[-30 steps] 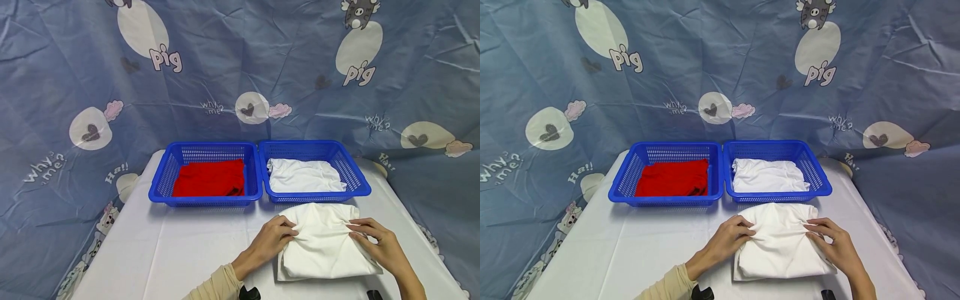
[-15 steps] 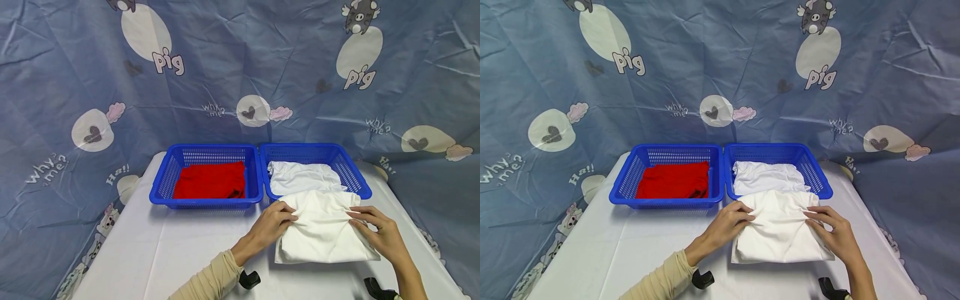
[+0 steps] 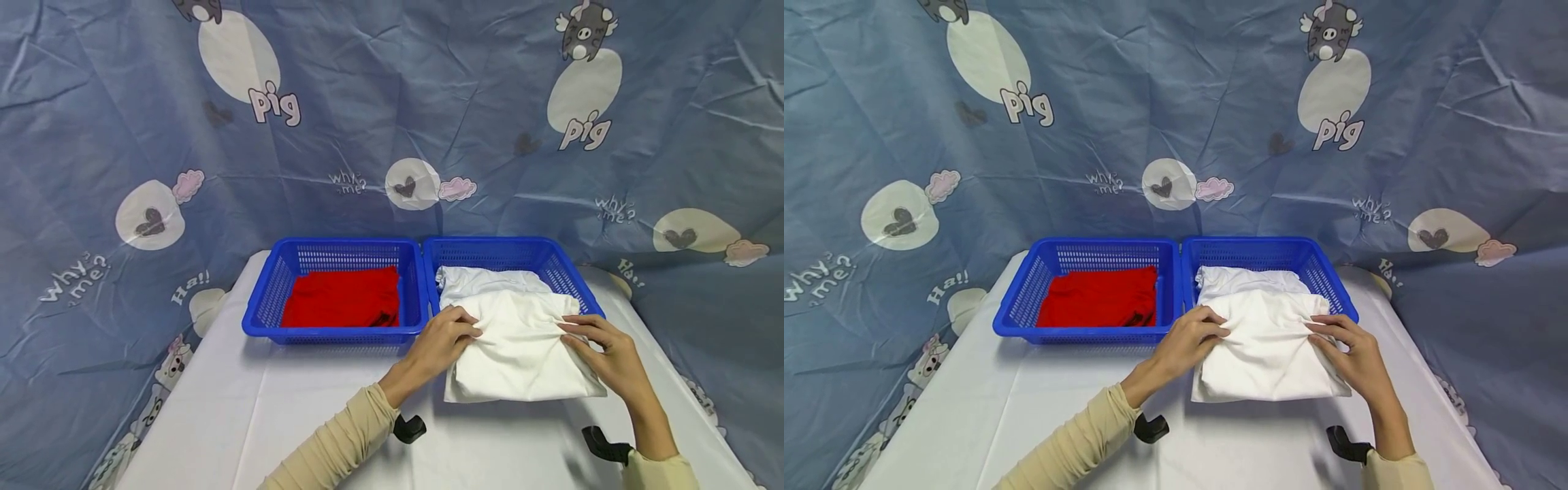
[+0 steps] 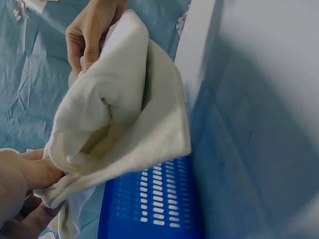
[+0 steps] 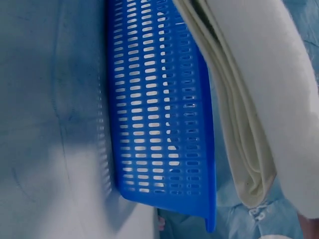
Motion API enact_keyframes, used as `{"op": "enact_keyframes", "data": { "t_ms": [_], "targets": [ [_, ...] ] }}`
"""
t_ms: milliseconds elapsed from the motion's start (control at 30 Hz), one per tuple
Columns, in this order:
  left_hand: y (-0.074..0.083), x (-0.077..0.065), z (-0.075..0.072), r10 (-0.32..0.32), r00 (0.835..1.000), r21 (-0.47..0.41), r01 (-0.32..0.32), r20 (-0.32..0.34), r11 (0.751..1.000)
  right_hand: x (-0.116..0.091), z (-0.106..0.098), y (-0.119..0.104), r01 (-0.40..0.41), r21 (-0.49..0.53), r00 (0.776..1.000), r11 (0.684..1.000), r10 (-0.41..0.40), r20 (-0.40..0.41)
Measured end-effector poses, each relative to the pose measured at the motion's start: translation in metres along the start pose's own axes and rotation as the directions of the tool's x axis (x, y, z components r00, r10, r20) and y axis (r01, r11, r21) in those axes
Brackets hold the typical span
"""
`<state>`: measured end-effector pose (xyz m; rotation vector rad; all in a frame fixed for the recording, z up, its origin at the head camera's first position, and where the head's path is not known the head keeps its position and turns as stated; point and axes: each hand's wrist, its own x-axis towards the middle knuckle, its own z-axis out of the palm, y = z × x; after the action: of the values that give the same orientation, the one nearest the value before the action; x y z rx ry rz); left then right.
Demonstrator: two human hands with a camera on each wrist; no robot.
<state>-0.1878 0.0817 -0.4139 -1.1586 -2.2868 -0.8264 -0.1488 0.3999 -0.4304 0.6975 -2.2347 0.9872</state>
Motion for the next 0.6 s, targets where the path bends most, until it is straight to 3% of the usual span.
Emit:
{"op": "enact_keyframes", "data": {
  "t_ms": [167, 200, 233, 367, 600],
  "targets": [
    [-0.009, 0.011, -0.001, -0.009, 1.0, 0.009, 0.009, 0.01, 1.0, 0.01, 0.002, 0.009, -0.035, 0.024, 0.999, 0.999, 0.035, 0.001],
    [-0.01, 0.013, -0.001, -0.015, 1.0, 0.009, 0.015, 0.013, 1.0, 0.013, 0.003, 0.011, -0.044, 0.011, 0.999, 0.999, 0.044, 0.002],
    [-0.011, 0.016, -0.002, -0.018, 1.0, 0.012, 0.018, 0.018, 1.0, 0.019, 0.003, -0.001, -0.079, -0.044, 0.997, 0.996, 0.08, 0.003],
    [-0.017, 0.023, -0.002, -0.027, 0.999, 0.028, 0.026, 0.035, 0.999, 0.026, 0.004, 0.006, -0.127, -0.087, 0.992, 0.988, 0.128, 0.009],
    [-0.027, 0.033, 0.002, -0.049, 0.996, 0.042, 0.046, 0.068, 0.998, 0.033, 0.006, 0.017, -0.167, -0.053, 0.985, 0.985, 0.169, 0.034]
  ]
}}
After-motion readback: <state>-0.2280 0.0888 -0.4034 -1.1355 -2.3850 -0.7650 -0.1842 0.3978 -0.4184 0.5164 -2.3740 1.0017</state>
